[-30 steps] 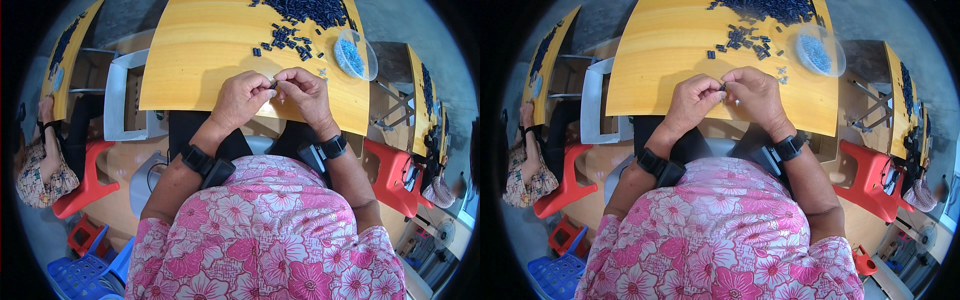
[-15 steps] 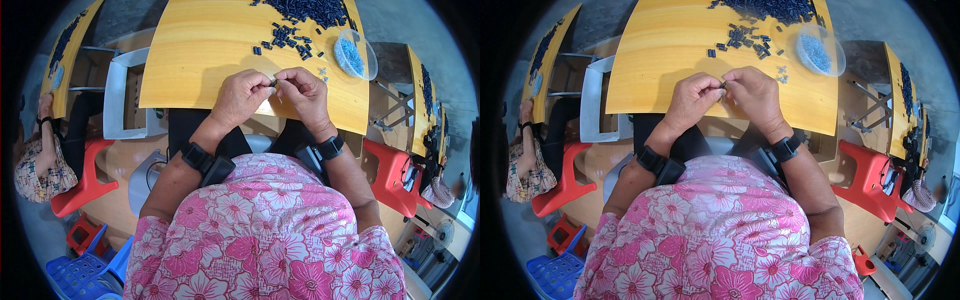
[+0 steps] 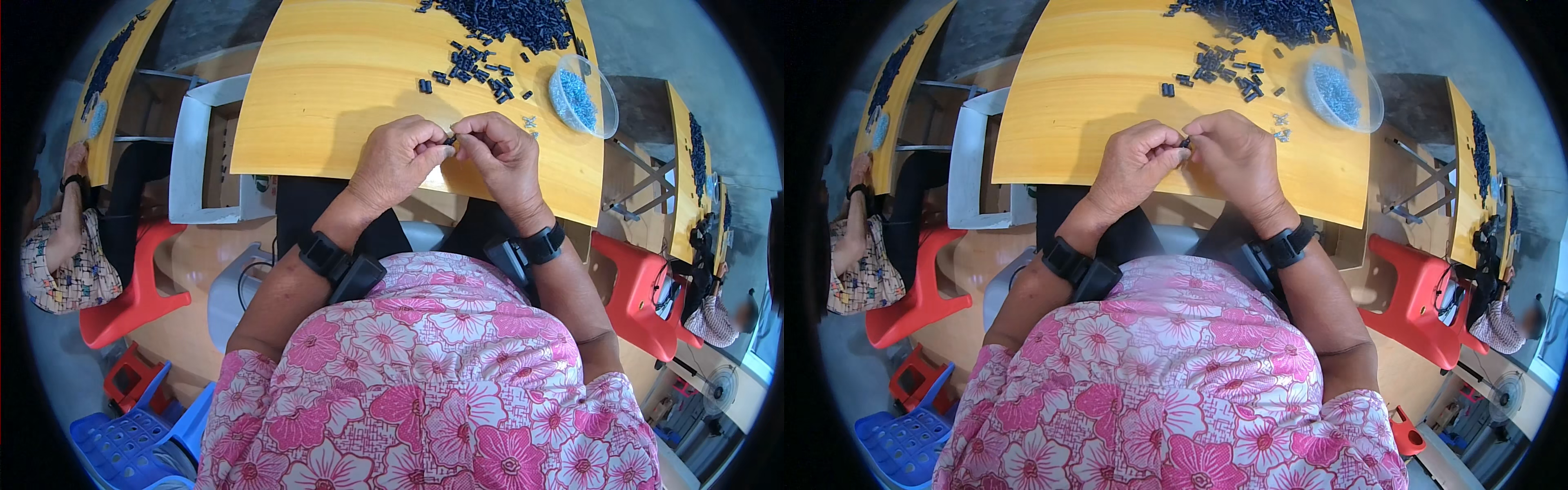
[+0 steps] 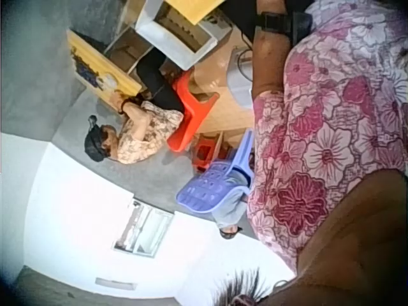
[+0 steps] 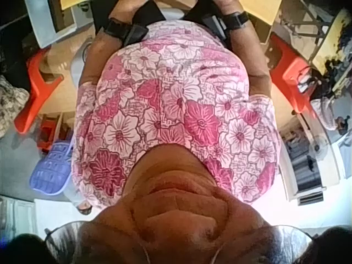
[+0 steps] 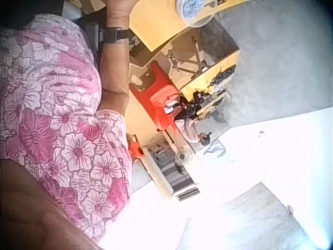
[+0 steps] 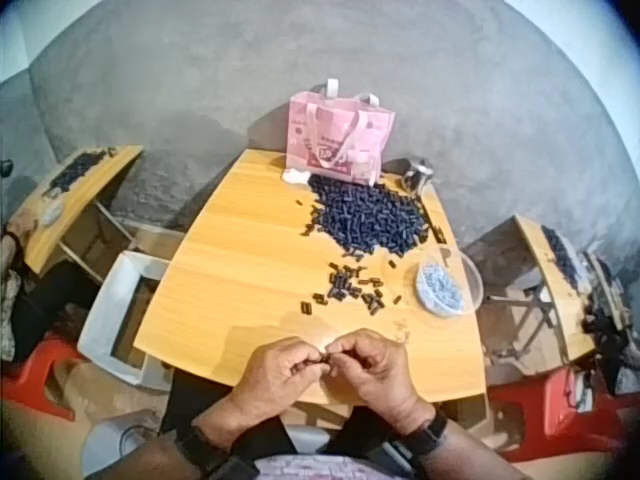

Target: Assembling small plastic and metal components at a workbench in a manufacturing environment.

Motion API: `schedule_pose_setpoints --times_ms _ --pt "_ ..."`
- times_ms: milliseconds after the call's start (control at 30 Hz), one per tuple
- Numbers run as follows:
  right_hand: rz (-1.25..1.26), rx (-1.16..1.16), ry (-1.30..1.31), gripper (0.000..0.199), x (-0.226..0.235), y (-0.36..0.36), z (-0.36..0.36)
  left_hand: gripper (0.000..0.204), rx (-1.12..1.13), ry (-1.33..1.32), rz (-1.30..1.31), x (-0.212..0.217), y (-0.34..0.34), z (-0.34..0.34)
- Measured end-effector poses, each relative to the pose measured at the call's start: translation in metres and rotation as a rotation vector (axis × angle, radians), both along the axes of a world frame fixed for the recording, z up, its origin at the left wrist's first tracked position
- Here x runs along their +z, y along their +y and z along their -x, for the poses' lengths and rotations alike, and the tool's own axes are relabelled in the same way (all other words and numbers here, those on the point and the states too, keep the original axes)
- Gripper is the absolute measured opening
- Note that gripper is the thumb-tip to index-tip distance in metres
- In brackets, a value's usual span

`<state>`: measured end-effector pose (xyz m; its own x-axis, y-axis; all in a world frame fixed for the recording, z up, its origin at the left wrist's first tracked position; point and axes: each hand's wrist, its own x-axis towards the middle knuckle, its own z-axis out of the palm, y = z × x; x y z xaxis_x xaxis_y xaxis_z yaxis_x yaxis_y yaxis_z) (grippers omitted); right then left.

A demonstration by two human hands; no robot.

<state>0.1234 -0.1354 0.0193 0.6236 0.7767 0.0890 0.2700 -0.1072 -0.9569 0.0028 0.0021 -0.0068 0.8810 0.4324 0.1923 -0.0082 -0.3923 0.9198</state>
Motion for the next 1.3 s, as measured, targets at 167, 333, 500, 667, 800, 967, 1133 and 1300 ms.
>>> schedule_pose_setpoints --times_ms 167,333,500,667,800,967,1133,1300 --pt "-0.059 -0.034 0.169 0.013 -0.001 -0.001 0.003 0.010 0.004 -0.024 0.005 -0.003 0.000 0.000" --pt "-0.099 -0.076 0.379 0.012 0.004 -0.001 0.004 0.010 -0.004 -0.012 0.002 0.001 0.000 0.001" --pt "-0.062 -0.080 0.362 0.012 0.007 0.001 0.006 0.009 -0.010 -0.012 0.008 0.002 0.000 0.002" --pt "-0.083 -0.048 0.357 0.013 0.001 0.001 0.005 0.009 -0.017 0.006 0.009 0.001 0.000 0.001" --pt "-0.099 -0.032 0.348 0.014 -0.002 0.000 0.004 0.009 -0.017 0.002 0.021 0.000 0.000 0.001" --pt "-0.066 -0.037 0.270 0.014 0.000 0.001 0.003 0.008 -0.016 -0.004 0.014 0.001 0.000 0.001" --pt "-0.015 -0.024 0.101 0.011 -0.003 0.002 0.004 0.008 -0.002 -0.001 0.012 0.000 0.000 0.001" --pt "0.016 -0.055 -0.204 0.011 -0.009 0.002 0.008 0.008 -0.002 -0.015 -0.002 -0.002 0.001 0.000"
